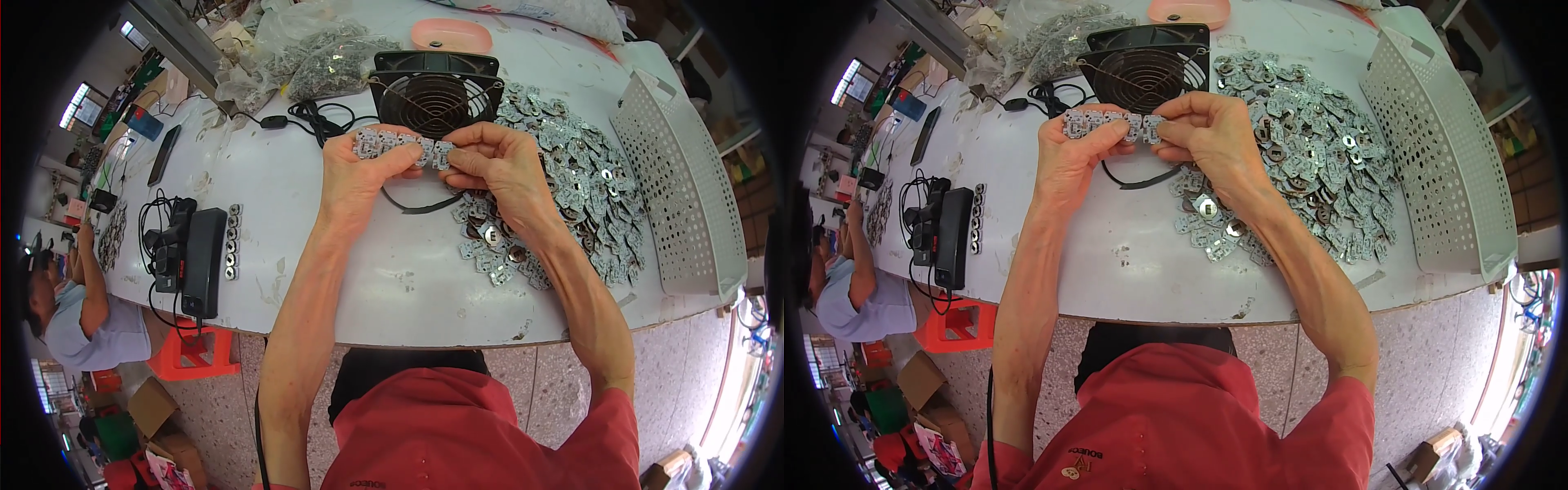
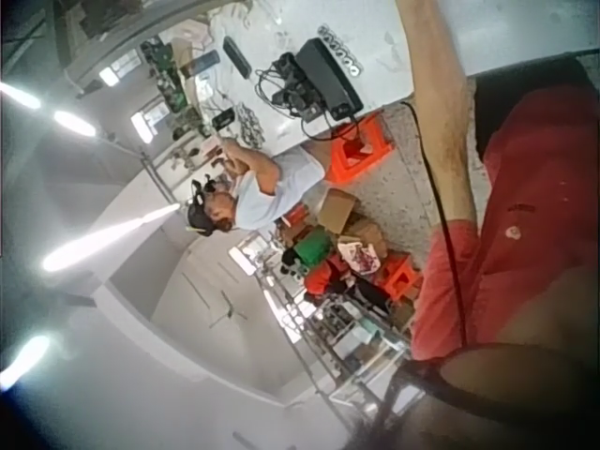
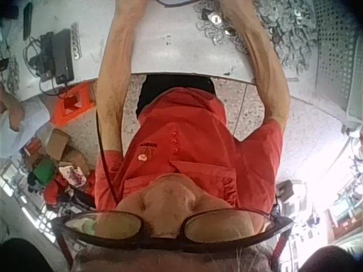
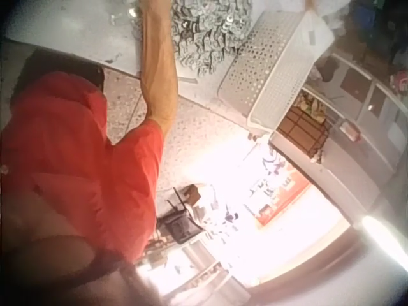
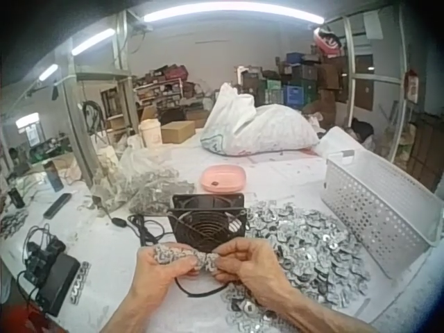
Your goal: The person assembles small electronic components onto a circuit board strip by hand.
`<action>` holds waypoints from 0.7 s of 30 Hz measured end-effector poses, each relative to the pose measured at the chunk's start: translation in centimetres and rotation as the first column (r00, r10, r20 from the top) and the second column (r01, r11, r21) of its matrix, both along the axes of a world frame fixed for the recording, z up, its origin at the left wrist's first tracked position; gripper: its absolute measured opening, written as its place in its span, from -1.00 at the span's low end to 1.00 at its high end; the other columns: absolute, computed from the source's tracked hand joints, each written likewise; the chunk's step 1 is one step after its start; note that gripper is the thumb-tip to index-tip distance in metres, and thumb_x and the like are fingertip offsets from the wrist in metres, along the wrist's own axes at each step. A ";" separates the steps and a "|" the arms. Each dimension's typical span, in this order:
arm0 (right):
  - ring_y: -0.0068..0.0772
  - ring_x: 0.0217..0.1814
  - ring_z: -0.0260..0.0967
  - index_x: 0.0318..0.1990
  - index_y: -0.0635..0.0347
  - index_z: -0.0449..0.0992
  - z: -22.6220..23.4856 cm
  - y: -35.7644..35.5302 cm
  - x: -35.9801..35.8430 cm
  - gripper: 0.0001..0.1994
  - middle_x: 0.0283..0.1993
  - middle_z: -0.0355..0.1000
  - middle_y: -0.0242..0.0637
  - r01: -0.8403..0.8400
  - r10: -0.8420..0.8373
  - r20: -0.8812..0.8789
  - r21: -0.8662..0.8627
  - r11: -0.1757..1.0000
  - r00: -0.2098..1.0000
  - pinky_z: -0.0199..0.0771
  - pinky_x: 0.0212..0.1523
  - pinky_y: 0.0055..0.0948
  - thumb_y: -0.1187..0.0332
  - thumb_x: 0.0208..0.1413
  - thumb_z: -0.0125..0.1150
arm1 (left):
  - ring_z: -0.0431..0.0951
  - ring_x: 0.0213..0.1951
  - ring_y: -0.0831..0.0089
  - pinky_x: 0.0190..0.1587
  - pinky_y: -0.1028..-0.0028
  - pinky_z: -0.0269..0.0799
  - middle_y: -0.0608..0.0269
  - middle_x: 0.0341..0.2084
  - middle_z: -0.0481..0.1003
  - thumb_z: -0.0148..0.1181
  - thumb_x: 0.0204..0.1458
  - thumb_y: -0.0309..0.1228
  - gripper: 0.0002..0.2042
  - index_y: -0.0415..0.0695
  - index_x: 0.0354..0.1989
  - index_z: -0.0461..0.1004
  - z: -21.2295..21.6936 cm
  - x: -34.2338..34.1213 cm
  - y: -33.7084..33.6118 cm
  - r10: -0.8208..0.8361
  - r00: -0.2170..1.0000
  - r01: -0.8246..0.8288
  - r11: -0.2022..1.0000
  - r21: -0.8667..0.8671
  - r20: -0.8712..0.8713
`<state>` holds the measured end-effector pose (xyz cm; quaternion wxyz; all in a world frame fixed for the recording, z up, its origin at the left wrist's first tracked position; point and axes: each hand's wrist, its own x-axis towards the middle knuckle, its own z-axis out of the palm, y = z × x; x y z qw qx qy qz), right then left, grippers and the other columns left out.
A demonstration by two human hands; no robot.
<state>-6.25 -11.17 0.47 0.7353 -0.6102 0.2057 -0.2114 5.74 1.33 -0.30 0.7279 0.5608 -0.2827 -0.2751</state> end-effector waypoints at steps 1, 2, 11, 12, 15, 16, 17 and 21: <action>-0.49 -0.45 0.45 -0.27 0.45 0.45 0.1 0.0 0.0 -0.84 -0.41 0.46 -0.18 0.000 0.000 -0.001 0.014 1.000 1.000 0.51 -0.42 -0.65 0.60 -0.05 0.11 | 0.52 -0.52 0.50 -0.41 0.59 0.48 0.15 -0.50 0.52 0.27 -0.19 -0.57 -0.83 -0.34 -0.38 0.51 0.0 0.0 0.0 -0.009 1.000 0.009 1.000 -0.011 -0.017; -0.49 -0.45 0.45 -0.27 0.45 0.45 0.2 0.0 0.0 -0.84 -0.41 0.46 -0.18 0.000 0.000 -0.001 0.014 1.000 1.000 0.51 -0.42 -0.65 0.60 -0.05 0.11 | 0.52 -0.52 0.50 -0.41 0.59 0.48 0.15 -0.50 0.52 0.27 -0.19 -0.57 -0.83 -0.34 -0.38 0.51 0.0 0.0 0.0 -0.009 1.000 0.009 1.000 -0.011 -0.017; -0.46 -0.45 0.46 -0.26 0.45 0.45 0.5 0.0 -0.3 -0.82 -0.41 0.46 -0.16 -0.017 0.017 -0.028 -0.005 1.000 0.999 0.50 -0.43 -0.64 0.58 -0.07 0.11 | 0.53 -0.49 0.50 -0.38 0.58 0.50 0.15 -0.49 0.52 0.26 -0.17 -0.58 -0.83 -0.35 -0.37 0.51 0.2 -0.2 0.1 -0.042 0.999 0.042 0.998 -0.036 -0.007; -0.46 -0.45 0.46 -0.26 0.46 0.45 0.6 0.0 -0.3 -0.82 -0.41 0.46 -0.15 -0.019 0.019 -0.031 -0.001 1.000 0.999 0.50 -0.43 -0.64 0.58 -0.07 0.11 | 0.53 -0.50 0.50 -0.38 0.58 0.50 0.15 -0.49 0.52 0.26 -0.17 -0.58 -0.83 -0.35 -0.37 0.51 0.2 -0.2 0.1 -0.048 0.999 0.048 0.998 -0.037 -0.003; -0.45 -0.47 0.46 -0.27 0.49 0.45 1.0 0.0 -0.5 -0.81 -0.41 0.46 -0.13 -0.017 0.017 -0.046 -0.003 1.000 0.999 0.50 -0.44 -0.63 0.57 -0.08 0.11 | 0.53 -0.50 0.50 -0.38 0.58 0.50 0.16 -0.50 0.52 0.27 -0.18 -0.58 -0.84 -0.34 -0.37 0.51 0.2 -0.2 0.1 -0.059 0.998 0.059 0.998 -0.028 0.012; -0.45 -0.48 0.45 -0.27 0.50 0.45 1.1 0.1 -0.6 -0.81 -0.41 0.46 -0.12 -0.017 0.016 -0.056 -0.008 1.000 0.998 0.50 -0.44 -0.63 0.57 -0.08 0.11 | 0.53 -0.51 0.51 -0.39 0.59 0.49 0.16 -0.50 0.52 0.27 -0.18 -0.58 -0.84 -0.34 -0.37 0.52 0.2 -0.3 0.1 -0.063 0.998 0.063 0.998 -0.020 0.023; -0.45 -0.48 0.45 -0.27 0.50 0.45 1.1 0.0 -0.6 -0.81 -0.41 0.46 -0.12 -0.015 0.014 -0.056 -0.007 1.000 0.998 0.50 -0.44 -0.63 0.57 -0.08 0.11 | 0.53 -0.51 0.51 -0.39 0.59 0.49 0.16 -0.50 0.52 0.27 -0.18 -0.58 -0.84 -0.34 -0.37 0.52 0.2 -0.3 0.1 -0.065 0.998 0.065 0.998 -0.018 0.023; -0.44 -0.51 0.45 -0.29 0.51 0.46 1.1 0.0 -0.7 -0.81 -0.42 0.46 -0.12 -0.019 0.021 -0.064 0.034 0.999 0.998 0.50 -0.45 -0.63 0.56 -0.10 0.12 | 0.52 -0.51 0.53 -0.41 0.60 0.45 0.19 -0.53 0.52 0.28 -0.19 -0.57 -0.83 -0.33 -0.37 0.52 0.1 -0.4 0.2 -0.078 0.995 0.079 0.997 -0.010 0.061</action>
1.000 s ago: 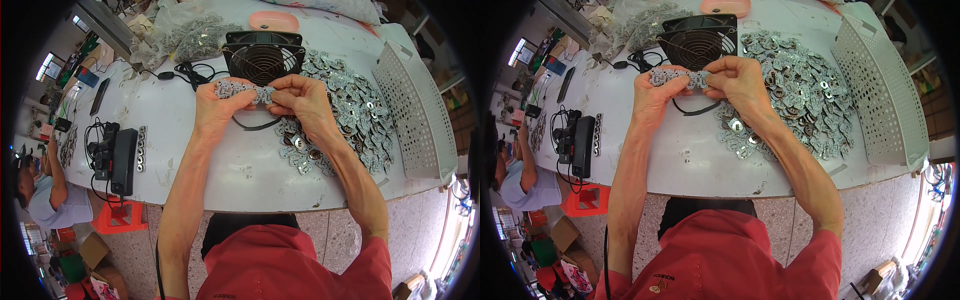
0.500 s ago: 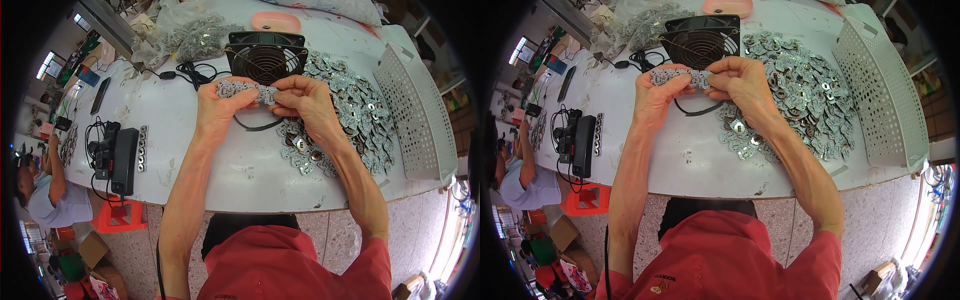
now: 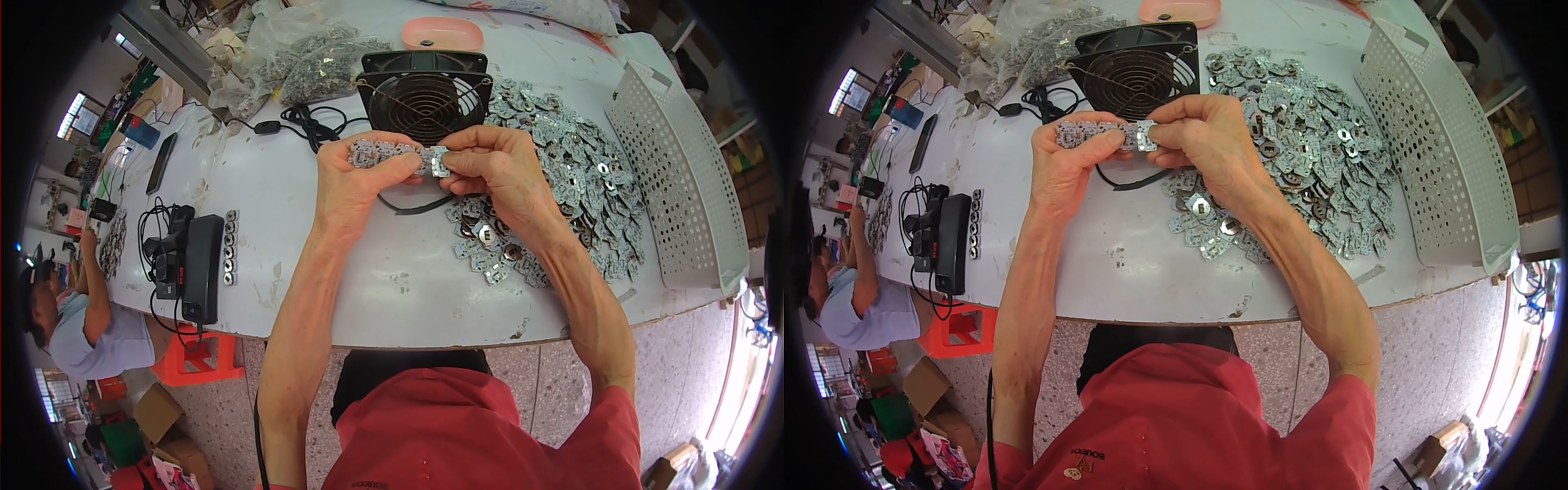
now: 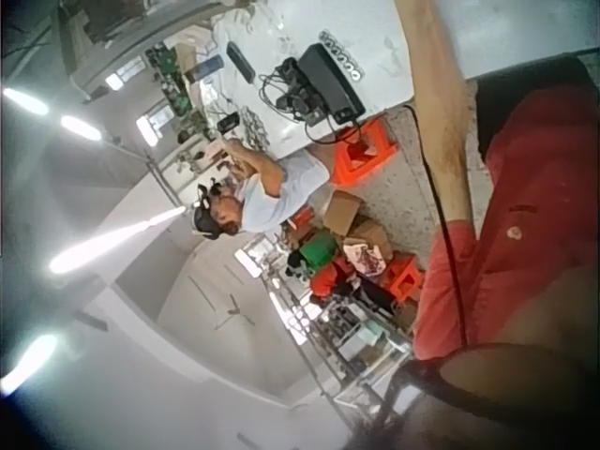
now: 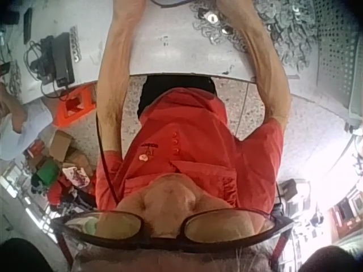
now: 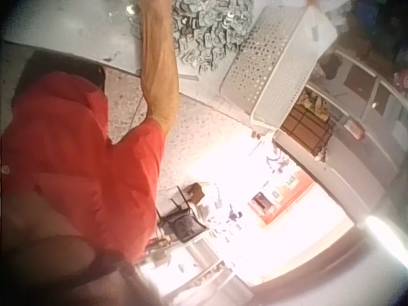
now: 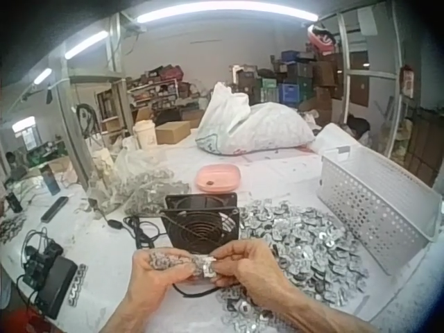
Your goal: The person assembles small electronic components onto a circuit board strip by hand.
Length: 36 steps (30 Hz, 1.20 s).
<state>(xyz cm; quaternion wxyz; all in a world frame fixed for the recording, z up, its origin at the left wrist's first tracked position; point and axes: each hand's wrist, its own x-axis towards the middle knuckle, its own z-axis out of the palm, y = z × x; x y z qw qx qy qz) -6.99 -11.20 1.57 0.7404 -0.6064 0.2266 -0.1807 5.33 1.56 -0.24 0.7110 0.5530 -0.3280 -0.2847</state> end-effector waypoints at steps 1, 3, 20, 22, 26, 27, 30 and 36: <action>-0.44 -0.51 0.45 -0.30 0.51 0.46 0.0 0.0 0.0 -0.81 -0.42 0.45 -0.12 -0.002 0.002 0.002 0.014 1.000 1.000 0.50 -0.45 -0.63 0.56 -0.11 0.13 | 0.52 -0.52 0.53 -0.41 0.60 0.44 0.20 -0.53 0.52 0.29 -0.20 -0.56 -0.82 -0.33 -0.37 0.52 0.0 0.0 0.0 -0.005 1.000 0.005 1.000 0.000 0.007; -0.44 -0.51 0.45 -0.30 0.51 0.46 0.0 0.0 0.1 -0.81 -0.42 0.45 -0.13 -0.003 0.003 0.011 0.022 1.000 1.000 0.50 -0.45 -0.63 0.57 -0.11 0.13 | 0.52 -0.52 0.53 -0.41 0.60 0.44 0.20 -0.53 0.52 0.29 -0.20 -0.55 -0.83 -0.32 -0.38 0.53 0.1 0.1 0.1 -0.001 1.000 0.001 1.000 0.003 0.019; -0.43 -0.49 0.44 -0.28 0.51 0.46 0.8 -0.2 -0.5 -0.78 -0.37 0.44 -0.11 -0.025 0.025 -0.012 0.008 1.000 1.000 0.47 -0.44 -0.61 0.54 -0.11 0.15 | 0.51 -0.46 0.58 -0.36 0.61 0.45 0.19 -0.46 0.55 0.25 -0.15 -0.56 -0.84 -0.31 -0.35 0.54 0.5 -0.4 0.1 -0.004 0.998 0.005 1.000 -0.030 0.059; -0.52 -0.49 0.43 -0.26 0.41 0.49 0.6 -0.2 -0.4 -0.81 -0.41 0.46 -0.23 -0.036 0.036 -0.037 0.004 0.999 0.999 0.46 -0.45 -0.67 0.50 -0.06 0.15 | 0.51 -0.47 0.58 -0.37 0.61 0.46 0.19 -0.46 0.55 0.25 -0.15 -0.56 -0.84 -0.31 -0.35 0.55 0.6 -0.4 0.1 0.003 0.998 -0.001 1.000 -0.026 0.060; -0.52 -0.49 0.44 -0.26 0.40 0.49 0.5 -0.4 -0.5 -0.81 -0.41 0.46 -0.22 -0.027 0.027 -0.045 -0.005 1.000 0.999 0.47 -0.45 -0.67 0.50 -0.06 0.15 | 0.51 -0.48 0.59 -0.37 0.61 0.45 0.19 -0.47 0.55 0.25 -0.16 -0.57 -0.84 -0.31 -0.35 0.55 0.8 -0.5 0.0 0.006 0.999 -0.004 0.999 -0.042 0.052; -0.52 -0.49 0.44 -0.26 0.40 0.49 0.5 -0.4 -0.5 -0.81 -0.41 0.46 -0.22 -0.029 0.029 -0.042 0.007 1.000 0.999 0.47 -0.45 -0.67 0.51 -0.06 0.15 | 0.50 -0.48 0.59 -0.38 0.62 0.45 0.19 -0.47 0.55 0.24 -0.16 -0.58 -0.84 -0.31 -0.35 0.55 0.6 -0.5 0.0 0.005 0.998 -0.002 0.999 -0.038 0.069; -0.52 -0.49 0.44 -0.26 0.40 0.49 0.5 -0.3 -0.5 -0.81 -0.41 0.46 -0.22 -0.029 0.030 -0.040 0.017 0.999 0.999 0.47 -0.45 -0.68 0.51 -0.06 0.15 | 0.50 -0.49 0.60 -0.39 0.63 0.44 0.20 -0.48 0.55 0.23 -0.16 -0.59 -0.85 -0.31 -0.35 0.55 0.5 -0.5 0.0 0.007 0.995 -0.004 1.000 -0.026 0.095; -0.47 -0.48 0.44 -0.27 0.45 0.48 0.4 -0.4 -0.4 -0.80 -0.39 0.45 -0.18 -0.050 0.051 -0.027 0.031 0.998 0.998 0.48 -0.44 -0.66 0.53 -0.08 0.15 | 0.50 -0.49 0.62 -0.42 0.65 0.44 0.22 -0.50 0.55 0.22 -0.16 -0.60 -0.86 -0.30 -0.36 0.55 0.5 -0.8 0.0 0.038 0.989 -0.034 0.999 -0.032 0.141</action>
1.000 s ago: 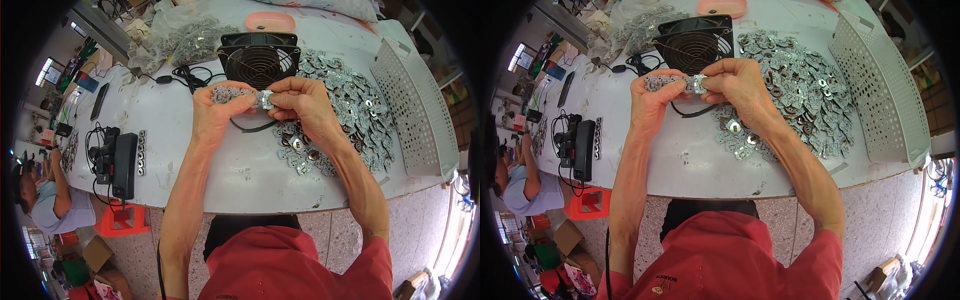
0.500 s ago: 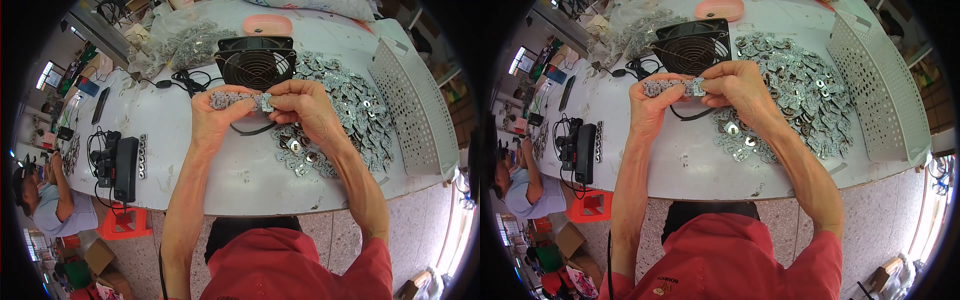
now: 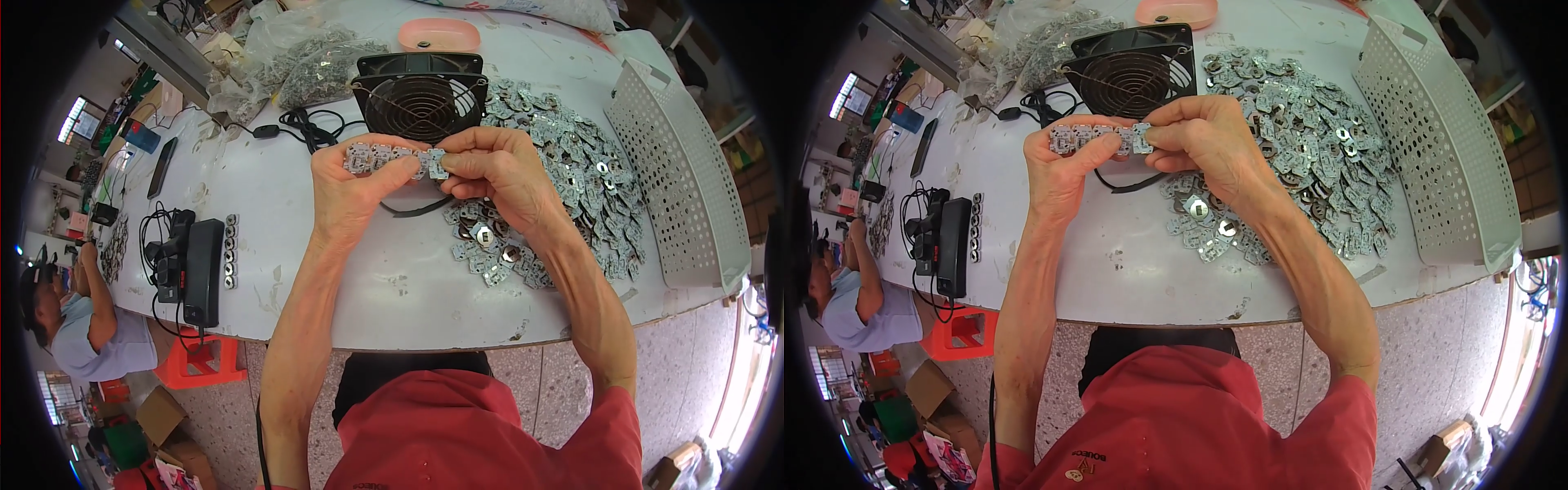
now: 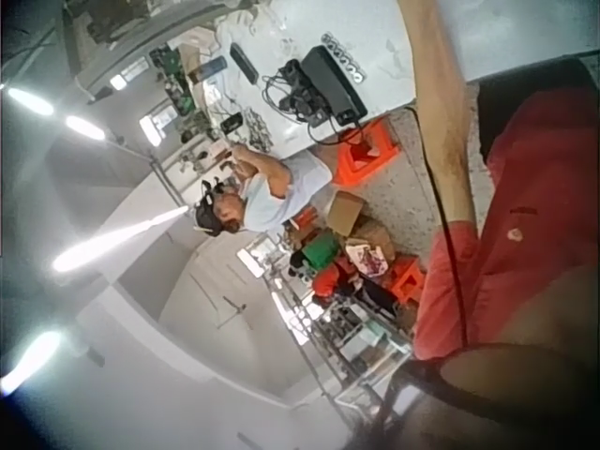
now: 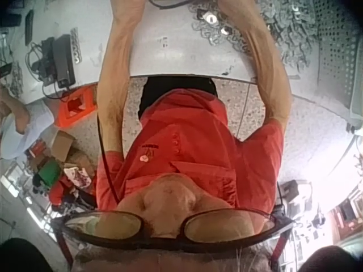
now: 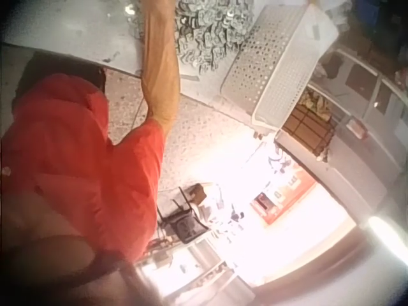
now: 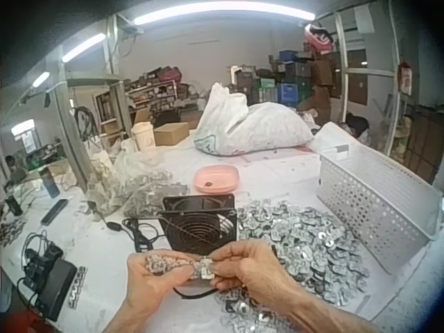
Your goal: The person assembles small electronic components onto a circuit board strip by hand.
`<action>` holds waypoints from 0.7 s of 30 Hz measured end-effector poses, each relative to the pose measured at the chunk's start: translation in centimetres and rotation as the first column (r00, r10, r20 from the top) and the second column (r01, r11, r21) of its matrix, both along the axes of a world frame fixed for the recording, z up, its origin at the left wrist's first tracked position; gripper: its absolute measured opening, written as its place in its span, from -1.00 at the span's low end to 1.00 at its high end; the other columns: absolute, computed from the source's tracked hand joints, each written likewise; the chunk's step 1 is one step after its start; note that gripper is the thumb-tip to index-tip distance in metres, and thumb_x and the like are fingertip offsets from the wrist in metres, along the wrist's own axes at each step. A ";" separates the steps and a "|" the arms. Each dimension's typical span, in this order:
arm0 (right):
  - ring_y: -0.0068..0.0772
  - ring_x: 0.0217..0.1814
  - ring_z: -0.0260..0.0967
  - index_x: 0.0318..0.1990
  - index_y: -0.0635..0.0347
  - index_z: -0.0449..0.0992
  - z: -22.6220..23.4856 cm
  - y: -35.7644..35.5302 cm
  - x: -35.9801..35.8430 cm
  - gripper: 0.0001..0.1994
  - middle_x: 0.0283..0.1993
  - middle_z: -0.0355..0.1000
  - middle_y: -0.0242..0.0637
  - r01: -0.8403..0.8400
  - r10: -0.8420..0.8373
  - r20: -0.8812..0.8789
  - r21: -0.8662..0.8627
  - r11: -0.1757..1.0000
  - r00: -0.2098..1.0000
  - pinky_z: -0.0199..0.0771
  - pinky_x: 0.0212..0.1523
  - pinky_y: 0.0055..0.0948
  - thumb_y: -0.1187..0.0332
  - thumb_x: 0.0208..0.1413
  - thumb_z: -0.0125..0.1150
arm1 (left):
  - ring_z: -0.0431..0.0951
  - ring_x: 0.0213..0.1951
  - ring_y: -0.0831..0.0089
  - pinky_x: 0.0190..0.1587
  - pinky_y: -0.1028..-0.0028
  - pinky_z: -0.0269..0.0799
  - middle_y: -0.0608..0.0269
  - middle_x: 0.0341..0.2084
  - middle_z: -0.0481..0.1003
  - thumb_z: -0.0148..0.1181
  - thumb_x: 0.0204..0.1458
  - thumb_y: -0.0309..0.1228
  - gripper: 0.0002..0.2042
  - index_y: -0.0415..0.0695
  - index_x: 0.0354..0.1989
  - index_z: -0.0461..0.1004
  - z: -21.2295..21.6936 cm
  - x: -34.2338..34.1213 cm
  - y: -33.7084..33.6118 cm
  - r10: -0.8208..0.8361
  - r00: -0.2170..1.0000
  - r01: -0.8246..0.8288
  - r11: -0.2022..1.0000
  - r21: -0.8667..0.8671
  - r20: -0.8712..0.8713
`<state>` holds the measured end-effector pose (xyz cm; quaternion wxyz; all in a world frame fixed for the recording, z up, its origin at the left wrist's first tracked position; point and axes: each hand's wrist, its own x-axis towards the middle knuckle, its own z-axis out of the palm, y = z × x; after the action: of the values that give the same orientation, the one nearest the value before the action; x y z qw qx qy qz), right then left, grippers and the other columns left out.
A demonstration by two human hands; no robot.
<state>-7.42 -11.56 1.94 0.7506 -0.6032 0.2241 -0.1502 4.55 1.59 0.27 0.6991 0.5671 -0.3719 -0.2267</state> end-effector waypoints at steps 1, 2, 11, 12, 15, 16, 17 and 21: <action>-0.43 -0.48 0.44 -0.27 0.50 0.47 0.0 0.0 0.0 -0.79 -0.38 0.43 -0.13 -0.003 0.002 0.013 0.014 1.000 1.000 0.49 -0.43 -0.64 0.55 -0.10 0.14 | 0.50 -0.49 0.62 -0.42 0.65 0.43 0.22 -0.50 0.55 0.22 -0.16 -0.60 -0.86 -0.30 -0.37 0.55 0.0 -0.1 0.0 0.011 1.000 -0.011 1.000 -0.009 0.014; -0.43 -0.48 0.44 -0.27 0.50 0.47 0.0 0.0 0.0 -0.79 -0.38 0.43 -0.13 -0.005 0.005 0.012 0.013 1.000 1.000 0.49 -0.43 -0.64 0.55 -0.10 0.14 | 0.50 -0.49 0.62 -0.42 0.65 0.43 0.22 -0.50 0.55 0.22 -0.16 -0.60 -0.86 -0.30 -0.37 0.55 -0.1 -0.1 0.0 0.014 1.000 -0.014 1.000 -0.010 0.012; -0.48 -0.48 0.44 -0.30 0.46 0.47 -0.5 -0.2 0.1 -0.83 -0.39 0.45 -0.18 -0.023 0.022 0.026 0.026 0.999 0.999 0.49 -0.43 -0.65 0.54 -0.07 0.15 | 0.50 -0.48 0.63 -0.42 0.66 0.43 0.22 -0.49 0.56 0.23 -0.16 -0.59 -0.88 -0.30 -0.39 0.55 -0.4 0.3 -0.2 0.014 1.000 -0.014 1.000 0.015 0.009; -0.48 -0.47 0.45 -0.29 0.46 0.47 -0.6 -0.2 0.1 -0.83 -0.39 0.45 -0.18 -0.022 0.021 0.040 0.016 1.000 0.999 0.49 -0.43 -0.65 0.54 -0.06 0.15 | 0.49 -0.48 0.63 -0.42 0.65 0.43 0.22 -0.49 0.56 0.23 -0.16 -0.59 -0.88 -0.30 -0.39 0.55 -0.4 0.2 -0.2 0.011 1.000 -0.011 1.000 0.008 -0.005; -0.47 -0.46 0.45 -0.28 0.47 0.46 -0.7 -0.1 0.3 -0.83 -0.39 0.46 -0.17 -0.021 0.020 0.057 0.010 1.000 0.998 0.50 -0.42 -0.66 0.56 -0.05 0.14 | 0.49 -0.49 0.64 -0.42 0.65 0.43 0.21 -0.48 0.56 0.24 -0.16 -0.58 -0.88 -0.31 -0.40 0.54 -0.6 0.4 -0.3 0.010 1.000 -0.010 1.000 -0.005 -0.030; -0.47 -0.46 0.45 -0.27 0.47 0.46 -0.7 -0.1 0.3 -0.84 -0.39 0.46 -0.16 -0.019 0.018 0.060 0.014 1.000 0.998 0.50 -0.42 -0.66 0.57 -0.04 0.13 | 0.49 -0.49 0.63 -0.42 0.65 0.43 0.21 -0.48 0.56 0.24 -0.17 -0.58 -0.88 -0.31 -0.40 0.54 -0.7 0.5 -0.2 0.011 0.999 -0.011 1.000 -0.010 -0.041; -0.47 -0.46 0.45 -0.27 0.47 0.46 -0.7 0.0 0.4 -0.84 -0.39 0.46 -0.16 -0.021 0.021 0.062 0.011 1.000 0.998 0.50 -0.42 -0.66 0.57 -0.04 0.13 | 0.49 -0.49 0.63 -0.42 0.65 0.43 0.21 -0.48 0.56 0.24 -0.17 -0.58 -0.88 -0.31 -0.40 0.54 -0.7 0.6 -0.2 0.013 0.999 -0.014 1.000 -0.013 -0.039; -0.46 -0.46 0.46 -0.26 0.49 0.45 -1.0 0.0 0.5 -0.83 -0.40 0.47 -0.15 -0.003 0.004 0.031 -0.030 1.000 0.999 0.51 -0.42 -0.65 0.61 -0.05 0.12 | 0.48 -0.51 0.63 -0.43 0.65 0.42 0.20 -0.48 0.56 0.24 -0.18 -0.59 -0.87 -0.31 -0.40 0.54 -0.9 1.0 -0.3 -0.006 0.998 0.009 0.999 0.053 -0.060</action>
<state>-6.95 -11.56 0.97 0.7451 -0.6125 0.2088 -0.1617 5.54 1.33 -0.65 0.6937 0.5771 -0.3467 -0.2562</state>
